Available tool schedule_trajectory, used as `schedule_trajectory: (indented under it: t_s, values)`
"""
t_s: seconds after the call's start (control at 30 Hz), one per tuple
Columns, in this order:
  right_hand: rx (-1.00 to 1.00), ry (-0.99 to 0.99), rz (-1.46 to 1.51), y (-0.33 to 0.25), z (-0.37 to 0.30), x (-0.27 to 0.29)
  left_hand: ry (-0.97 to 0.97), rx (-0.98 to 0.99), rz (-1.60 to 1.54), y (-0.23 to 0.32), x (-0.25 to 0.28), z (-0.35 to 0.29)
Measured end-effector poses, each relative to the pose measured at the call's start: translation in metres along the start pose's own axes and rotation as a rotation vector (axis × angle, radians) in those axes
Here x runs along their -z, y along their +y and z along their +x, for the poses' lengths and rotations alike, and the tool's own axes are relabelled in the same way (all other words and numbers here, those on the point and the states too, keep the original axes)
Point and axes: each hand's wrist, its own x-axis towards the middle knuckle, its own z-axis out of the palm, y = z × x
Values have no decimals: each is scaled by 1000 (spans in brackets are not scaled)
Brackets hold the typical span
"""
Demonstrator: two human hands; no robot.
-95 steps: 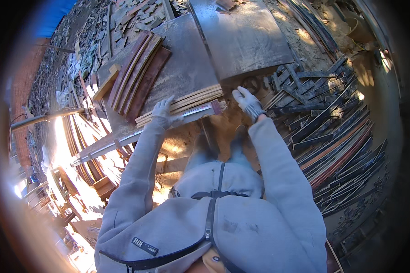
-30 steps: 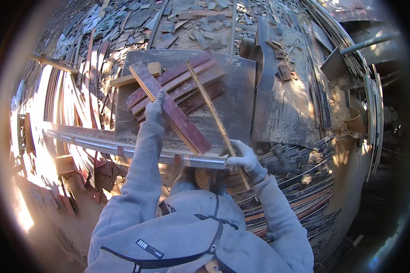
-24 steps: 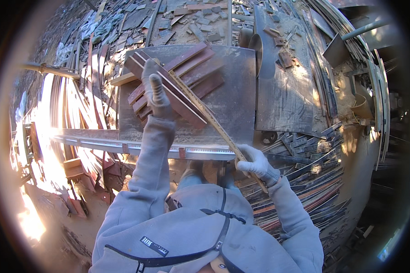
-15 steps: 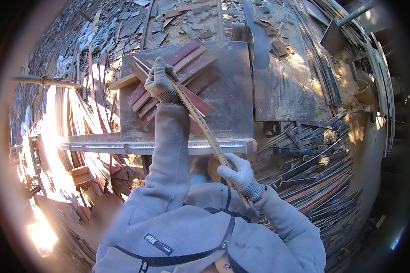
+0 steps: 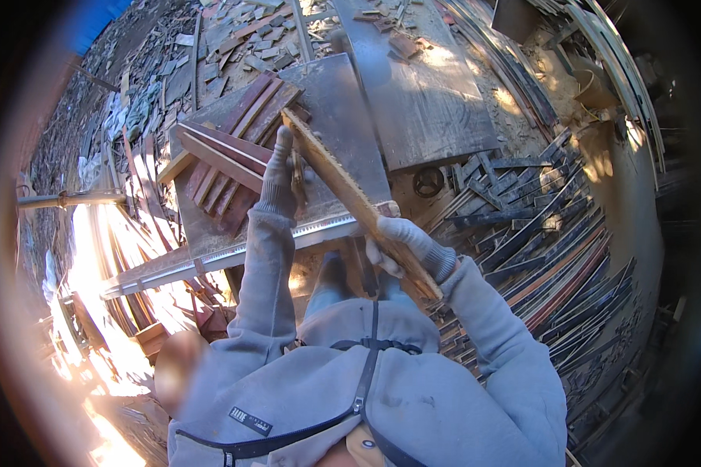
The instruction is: The person picks up wooden planks from a pile, places them on a workbench, and uses a clamp to hold them. They then handle additional planks, stacking and arranging them on the bench.
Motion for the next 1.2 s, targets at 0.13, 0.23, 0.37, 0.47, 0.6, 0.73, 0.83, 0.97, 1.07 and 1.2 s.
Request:
schedule_trajectory:
  t_s: [0.13,0.23,0.37,0.47,0.6,0.73,0.83,0.97,1.07,1.2]
  values:
    - [-81,349,-535,18,-2,-15,-154,124,-349,-7,-42,-9]
    - [50,476,-667,30,-4,-13,-145,105,-439,-1,-59,-18]
    - [169,630,-717,44,11,-42,-20,-101,-383,-3,-72,-16]
    - [429,981,-553,51,52,-76,250,15,-666,-15,-78,-3]
    - [295,667,-367,40,47,-34,382,-113,-542,-22,-55,-4]
    - [99,359,88,56,17,-1,356,-26,-719,-35,-33,-13]
    - [449,494,149,59,19,-14,244,-4,-780,-62,-22,-16]
    - [608,472,310,21,7,15,228,84,-613,-98,23,-33]
    - [403,244,465,12,-33,73,322,465,-252,-77,55,-41]
    - [221,-40,514,21,-50,90,303,-291,-11,73,10,44]
